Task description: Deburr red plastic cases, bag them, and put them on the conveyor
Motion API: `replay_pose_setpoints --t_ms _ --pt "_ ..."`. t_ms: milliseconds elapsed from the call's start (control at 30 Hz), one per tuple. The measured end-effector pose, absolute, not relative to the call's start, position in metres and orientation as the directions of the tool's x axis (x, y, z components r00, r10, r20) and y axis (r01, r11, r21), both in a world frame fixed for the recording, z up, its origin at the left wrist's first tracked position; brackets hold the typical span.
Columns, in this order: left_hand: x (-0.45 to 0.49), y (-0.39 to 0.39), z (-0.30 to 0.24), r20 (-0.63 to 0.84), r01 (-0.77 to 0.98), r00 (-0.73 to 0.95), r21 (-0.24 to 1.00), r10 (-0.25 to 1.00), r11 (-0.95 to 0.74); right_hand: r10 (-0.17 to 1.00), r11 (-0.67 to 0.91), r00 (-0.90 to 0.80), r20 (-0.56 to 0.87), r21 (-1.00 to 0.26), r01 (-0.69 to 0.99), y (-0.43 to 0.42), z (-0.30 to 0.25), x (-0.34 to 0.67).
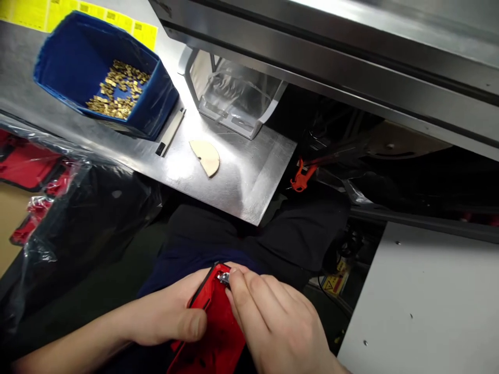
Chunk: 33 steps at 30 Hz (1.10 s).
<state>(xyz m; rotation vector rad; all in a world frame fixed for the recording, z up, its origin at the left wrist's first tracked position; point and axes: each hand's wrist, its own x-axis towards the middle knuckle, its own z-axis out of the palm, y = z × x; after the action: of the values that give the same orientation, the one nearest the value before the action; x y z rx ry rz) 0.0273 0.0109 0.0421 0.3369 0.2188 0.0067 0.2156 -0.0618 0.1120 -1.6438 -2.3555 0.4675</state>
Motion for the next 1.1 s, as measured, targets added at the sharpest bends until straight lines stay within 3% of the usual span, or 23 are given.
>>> replay_pose_setpoints --t_ms 200,400,467,633,767,967,1033,1100 --pt "0.024 0.012 0.042 -0.232 0.031 0.971 0.382 0.063 0.924 0.927 0.356 -0.374 0.025 -0.371 0.858 -0.063 0.110 0.215" --pt "0.020 0.010 0.040 -0.282 0.119 0.959 0.417 0.004 0.901 0.907 0.402 -0.421 -0.002 -0.295 0.867 -0.062 0.113 0.214" --pt "0.020 0.009 0.039 -0.279 0.126 0.960 0.411 -0.007 0.903 0.938 0.324 -0.346 -0.006 -0.337 0.884 -0.063 0.114 0.216" --pt "0.019 0.004 0.035 -0.273 0.074 0.961 0.377 0.034 0.923 0.999 -0.024 0.035 0.013 -0.499 0.867 -0.061 0.113 0.229" --pt "0.014 0.001 0.029 -0.282 0.041 0.957 0.352 0.064 0.935 0.991 -0.129 0.132 -0.035 -0.566 0.814 -0.054 0.101 0.236" --pt "0.005 0.006 0.021 -0.366 -0.030 0.920 0.293 0.141 0.956 0.901 -0.426 0.307 -0.308 -0.487 0.762 -0.019 0.040 0.237" --pt "0.004 0.010 0.019 -0.405 -0.090 0.897 0.228 0.178 0.970 0.895 -0.441 0.338 -0.290 -0.473 0.762 0.004 0.016 0.235" --pt "0.003 0.014 0.016 -0.439 -0.166 0.870 0.165 0.223 0.972 0.929 -0.368 0.336 -0.155 -0.495 0.787 0.030 -0.004 0.232"
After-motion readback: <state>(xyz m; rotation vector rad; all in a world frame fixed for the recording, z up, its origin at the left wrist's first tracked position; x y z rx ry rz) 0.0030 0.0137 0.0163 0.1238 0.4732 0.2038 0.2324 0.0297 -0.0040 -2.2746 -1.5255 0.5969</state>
